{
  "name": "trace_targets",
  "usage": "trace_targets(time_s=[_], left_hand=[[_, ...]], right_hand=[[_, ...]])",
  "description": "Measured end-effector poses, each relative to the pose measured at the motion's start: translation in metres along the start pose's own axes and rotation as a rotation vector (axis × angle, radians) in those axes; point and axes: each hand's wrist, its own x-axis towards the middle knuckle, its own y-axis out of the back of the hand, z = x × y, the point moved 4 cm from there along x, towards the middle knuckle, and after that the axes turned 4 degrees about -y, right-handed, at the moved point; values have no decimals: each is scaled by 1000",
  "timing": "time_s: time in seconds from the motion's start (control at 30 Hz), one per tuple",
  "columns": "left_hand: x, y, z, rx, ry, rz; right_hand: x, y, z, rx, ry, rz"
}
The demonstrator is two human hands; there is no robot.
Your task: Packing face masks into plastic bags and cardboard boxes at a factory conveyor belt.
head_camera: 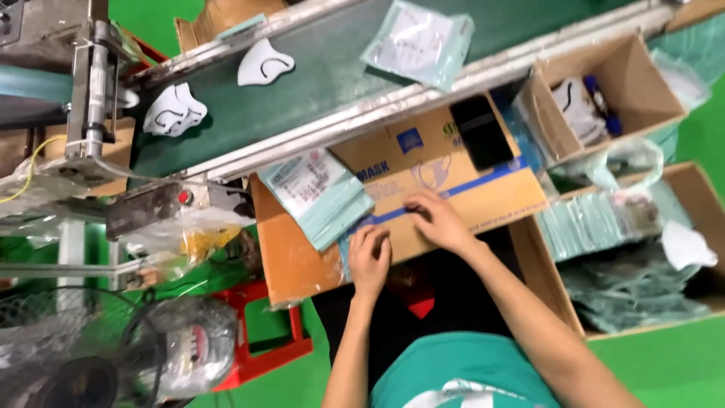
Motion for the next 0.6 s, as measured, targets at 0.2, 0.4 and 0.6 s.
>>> trace_targets(time_s=[0.2,0.4,0.6], left_hand=[[-16,-3,-12,-30,11,-27],[-7,7,0,-75,17,-38],[-9,11,4,-92,13,-23]], right_hand=[[-44,13,1,-252,288,91],[-28,27,32,357,-209,-65],[-24,34,27,386,-179,-82]])
